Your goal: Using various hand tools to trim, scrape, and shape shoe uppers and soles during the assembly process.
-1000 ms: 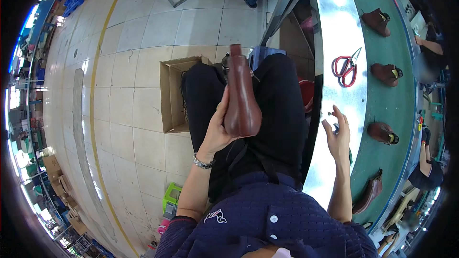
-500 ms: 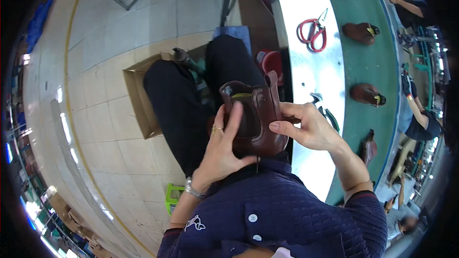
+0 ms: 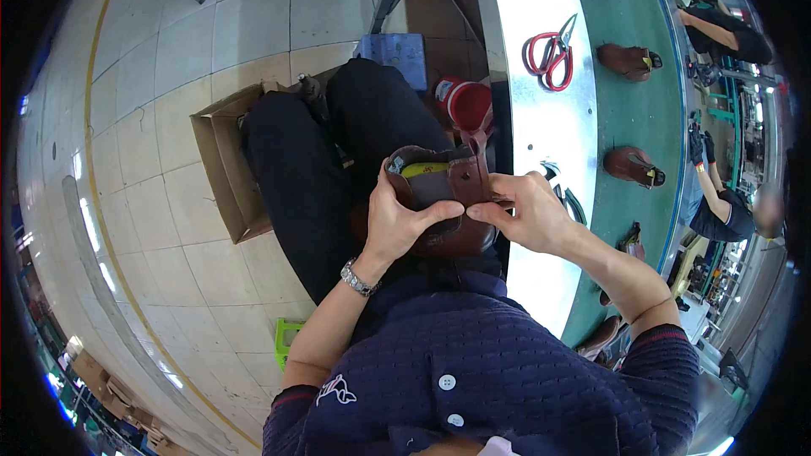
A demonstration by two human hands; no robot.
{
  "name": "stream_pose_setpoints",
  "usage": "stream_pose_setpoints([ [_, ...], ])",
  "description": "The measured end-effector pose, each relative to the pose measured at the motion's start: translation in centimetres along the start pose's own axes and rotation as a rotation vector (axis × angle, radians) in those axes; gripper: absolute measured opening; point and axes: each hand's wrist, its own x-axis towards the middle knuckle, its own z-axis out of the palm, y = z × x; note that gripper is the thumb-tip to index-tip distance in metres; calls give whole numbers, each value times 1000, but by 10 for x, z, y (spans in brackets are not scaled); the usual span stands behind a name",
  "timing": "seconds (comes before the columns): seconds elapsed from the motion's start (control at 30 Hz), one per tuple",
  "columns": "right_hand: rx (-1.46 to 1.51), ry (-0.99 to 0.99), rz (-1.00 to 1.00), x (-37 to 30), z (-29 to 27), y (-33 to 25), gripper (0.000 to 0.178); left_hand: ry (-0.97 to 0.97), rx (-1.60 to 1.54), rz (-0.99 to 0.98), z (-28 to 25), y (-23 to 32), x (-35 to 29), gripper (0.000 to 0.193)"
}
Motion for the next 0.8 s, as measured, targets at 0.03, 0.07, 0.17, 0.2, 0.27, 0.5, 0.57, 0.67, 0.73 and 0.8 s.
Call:
stream_pose_setpoints([
  [0.03,-17,68,-28,1,5,-3,19,-5,-39,-1,-2,0,2,80],
  [0.07,-13,77,-33,3,7,-8,19,-9,-31,4,-5,1,4,80],
  [0.17,-284,28,3,8,6,-43,23,-32,-118,-83,-26,0,4,78],
  [0.2,-279,28,-11,6,3,-48,23,-106,-219,-108,-42,-7,8,84],
  [0.27,144,-92,-211,3,5,-51,29,-196,-510,2,-56,-8,9,104],
  [0.5,-816,614,204,-58,20,154,71,-205,-605,72,-85,-7,10,88],
  [0.57,-692,555,255,-77,32,163,69,-165,-268,166,-86,12,12,82],
  [0.67,-704,568,170,-88,42,191,62,-157,257,242,-75,47,5,72],
  [0.73,-532,580,191,-83,45,198,54,-12,304,148,-61,57,-5,55],
  [0.8,-274,600,269,-72,40,175,46,-4,154,95,-63,35,-9,51],
])
